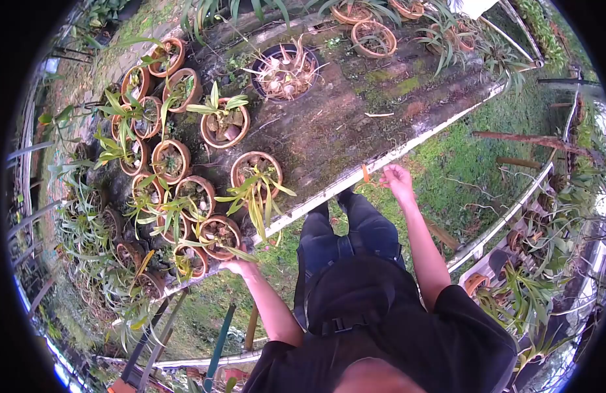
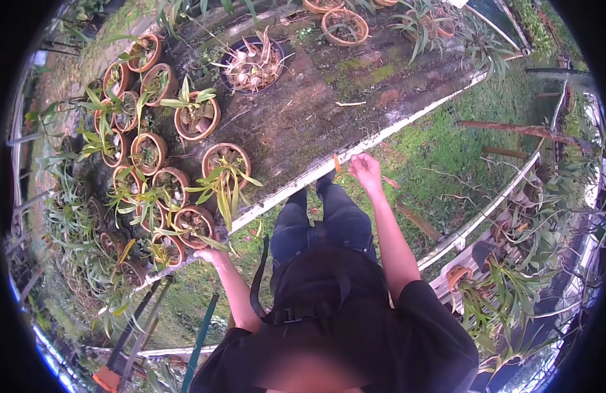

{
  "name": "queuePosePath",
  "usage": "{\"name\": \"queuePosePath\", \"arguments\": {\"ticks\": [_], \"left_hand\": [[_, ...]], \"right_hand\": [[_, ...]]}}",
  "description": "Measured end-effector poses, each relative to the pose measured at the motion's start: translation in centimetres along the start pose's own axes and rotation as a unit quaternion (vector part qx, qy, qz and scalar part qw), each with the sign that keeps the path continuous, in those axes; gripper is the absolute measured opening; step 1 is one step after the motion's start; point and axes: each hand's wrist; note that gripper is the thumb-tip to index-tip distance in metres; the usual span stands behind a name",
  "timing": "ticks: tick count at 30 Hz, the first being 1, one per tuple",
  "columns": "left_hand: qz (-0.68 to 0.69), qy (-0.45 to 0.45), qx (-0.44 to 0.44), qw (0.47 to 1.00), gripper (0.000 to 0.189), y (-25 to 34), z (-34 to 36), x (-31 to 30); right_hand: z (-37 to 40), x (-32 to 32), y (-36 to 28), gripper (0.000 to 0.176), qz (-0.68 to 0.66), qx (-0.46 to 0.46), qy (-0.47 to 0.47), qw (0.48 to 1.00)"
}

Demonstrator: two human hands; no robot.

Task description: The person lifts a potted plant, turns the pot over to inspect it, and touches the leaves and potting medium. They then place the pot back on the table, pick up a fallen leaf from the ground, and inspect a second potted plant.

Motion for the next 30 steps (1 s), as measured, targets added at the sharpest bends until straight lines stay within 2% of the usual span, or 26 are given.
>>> {"name": "queuePosePath", "arguments": {"ticks": [3,4,7,8,10,12,13,15,18,19,21,22,25,26,28,29,30], "left_hand": [[0.047,0.050,-0.026,0.997,0.060,-1.4,1.6,-0.6],[0.039,0.016,-0.023,0.999,0.045,-2.5,2.2,-1.2],[-0.139,0.003,-0.027,0.990,0.033,-5.2,5.6,-0.5],[-0.208,-0.092,-0.011,0.974,0.030,-6.0,7.3,-0.4],[-0.339,-0.274,0.022,0.900,0.024,-7.2,10.8,-0.5],[-0.413,-0.400,0.092,0.813,0.024,-9.1,13.6,0.9],[-0.444,-0.459,0.125,0.759,0.025,-10.4,15.0,2.0],[-0.529,-0.529,0.234,0.621,0.019,-8.8,21.1,6.5],[-0.418,-0.555,0.493,0.524,0.019,-9.6,27.2,12.0],[-0.417,-0.557,0.507,0.508,0.022,-9.9,28.4,13.0],[-0.410,-0.564,0.537,0.476,0.031,-11.5,30.0,14.5],[-0.421,-0.565,0.516,0.488,0.035,-12.7,30.0,14.2],[-0.344,-0.561,0.625,0.420,0.036,-15.1,32.4,14.9],[-0.336,-0.603,0.598,0.407,0.040,-16.6,32.2,14.5],[-0.342,-0.619,0.590,0.391,0.043,-18.7,34.1,14.1],[-0.342,-0.625,0.587,0.384,0.045,-20.4,34.8,13.8],[-0.291,-0.682,0.554,0.379,0.047,-22.4,34.7,13.1]], "right_hand": [[0.5,-1.4,2.0,0.021,-0.009,0.022,0.004,1.000],[0.7,-1.8,2.6,0.022,-0.007,0.041,0.007,0.999],[0.7,-3.2,5.5,0.023,-0.022,0.073,0.001,0.997],[0.5,-3.7,6.6,0.023,-0.017,0.084,-0.009,0.996],[-0.2,-4.6,9.4,0.022,-0.020,0.106,-0.020,0.994],[-1.0,-5.6,12.0,0.021,-0.033,0.139,-0.041,0.989],[-1.8,-6.0,13.1,0.021,-0.036,0.134,-0.046,0.989],[-2.3,-6.7,15.9,0.022,-0.045,0.131,-0.052,0.989],[-5.4,-7.4,20.2,0.021,0.003,0.116,-0.038,0.992],[-6.8,-7.4,21.5,0.021,0.023,0.107,-0.030,0.994],[-9.7,-7.3,24.3,0.024,0.074,0.030,-0.011,0.997],[-11.1,-7.3,25.7,0.026,0.099,-0.007,0.003,0.995],[-14.3,-6.6,25.8,0.034,0.209,0.052,0.046,0.975],[-15.9,-6.0,27.4,0.036,0.252,0.032,0.064,0.965],[-20.2,-4.7,31.5,0.041,0.339,-0.011,0.096,0.936],[-22.5,-4.2,32.7,0.042,0.363,0.016,0.087,0.927],[-24.1,-3.3,34.1,0.042,0.385,0.047,0.074,0.919]]}}
Point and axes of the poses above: each hand's wrist, its own z-axis away from the middle knuckle, its own x-axis out of the palm, y = z × x, and after that the axes turned 14 degrees about x, right-handed
